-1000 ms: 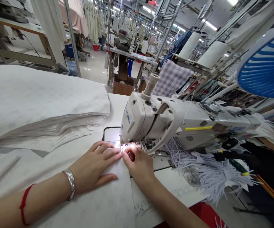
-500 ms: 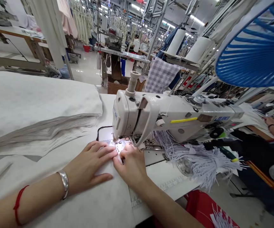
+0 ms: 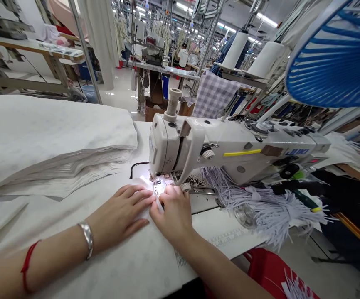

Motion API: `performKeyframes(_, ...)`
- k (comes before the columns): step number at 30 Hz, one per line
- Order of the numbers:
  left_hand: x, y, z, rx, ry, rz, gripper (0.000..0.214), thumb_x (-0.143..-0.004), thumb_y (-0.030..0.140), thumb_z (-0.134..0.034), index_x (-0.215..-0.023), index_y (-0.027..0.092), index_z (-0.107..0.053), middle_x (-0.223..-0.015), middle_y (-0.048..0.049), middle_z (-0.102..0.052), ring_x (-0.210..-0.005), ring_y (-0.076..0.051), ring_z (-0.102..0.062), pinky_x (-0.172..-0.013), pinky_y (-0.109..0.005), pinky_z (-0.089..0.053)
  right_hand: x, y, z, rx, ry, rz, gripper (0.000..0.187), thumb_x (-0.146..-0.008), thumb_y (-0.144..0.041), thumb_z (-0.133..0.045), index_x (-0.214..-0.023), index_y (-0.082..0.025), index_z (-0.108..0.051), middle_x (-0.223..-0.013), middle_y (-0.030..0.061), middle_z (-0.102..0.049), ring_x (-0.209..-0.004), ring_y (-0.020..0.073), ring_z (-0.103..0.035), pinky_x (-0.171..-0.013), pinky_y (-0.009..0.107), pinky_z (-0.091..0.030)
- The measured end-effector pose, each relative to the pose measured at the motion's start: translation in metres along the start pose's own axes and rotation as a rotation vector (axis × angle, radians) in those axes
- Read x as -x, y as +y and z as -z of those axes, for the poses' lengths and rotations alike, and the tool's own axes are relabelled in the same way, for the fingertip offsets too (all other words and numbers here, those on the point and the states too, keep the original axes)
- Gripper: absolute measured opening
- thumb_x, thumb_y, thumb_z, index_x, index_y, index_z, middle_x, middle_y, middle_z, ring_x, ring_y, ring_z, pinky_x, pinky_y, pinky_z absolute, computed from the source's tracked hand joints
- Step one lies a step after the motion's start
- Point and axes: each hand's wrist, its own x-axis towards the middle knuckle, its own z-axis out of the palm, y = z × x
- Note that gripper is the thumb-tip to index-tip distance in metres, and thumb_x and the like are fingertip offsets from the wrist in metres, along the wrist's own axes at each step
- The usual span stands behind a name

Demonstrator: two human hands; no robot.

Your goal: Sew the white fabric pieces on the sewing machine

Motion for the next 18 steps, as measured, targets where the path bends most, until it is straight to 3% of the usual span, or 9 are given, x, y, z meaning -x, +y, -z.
performKeyframes(4,0.008,0.017,-0.008,-0.009,0.049,0.135,0.043,-0.09,0.032,-0.05,-0.132,0.022,-0.045,-0.132,-0.0046,-0.053,-0.12,-0.025,-0.042,-0.102,-0.041,-0.034,0.002,0.0,0.002,0.0,-0.008,0.018,0.024,-0.076,-0.024,-0.052,-0.053,-0.019,-0.048,-0.069,0.0017,-0.052,-0.076,0.0181,-0.047,-0.075,0.033,-0.032)
performKeyframes(13,0.002,0.01,0.0,-0.069,0.005,0.017,0.045,-0.09,0.042,-0.053,-0.131,0.023,-0.047,-0.127,-0.0055,-0.056,-0.119,-0.027,-0.044,-0.102,-0.042,-0.031,0.004,0.0,0.004,0.013,-0.038,0.021,0.022,-0.076,-0.024,-0.054,-0.054,-0.019,-0.053,-0.069,0.0013,-0.053,-0.078,0.0183,-0.048,-0.075,0.034,-0.032)
performKeyframes(18,0.017,0.03,-0.009,-0.117,0.029,0.115,0.056,-0.088,0.043,-0.054,-0.137,0.018,-0.041,-0.131,-0.0087,-0.055,-0.119,-0.027,-0.046,-0.102,-0.042,-0.032,0.005,0.001,0.006,0.019,-0.066,0.033,0.023,-0.077,-0.025,-0.054,-0.054,-0.019,-0.055,-0.07,0.0014,-0.054,-0.081,0.0188,-0.049,-0.077,0.033,-0.033)
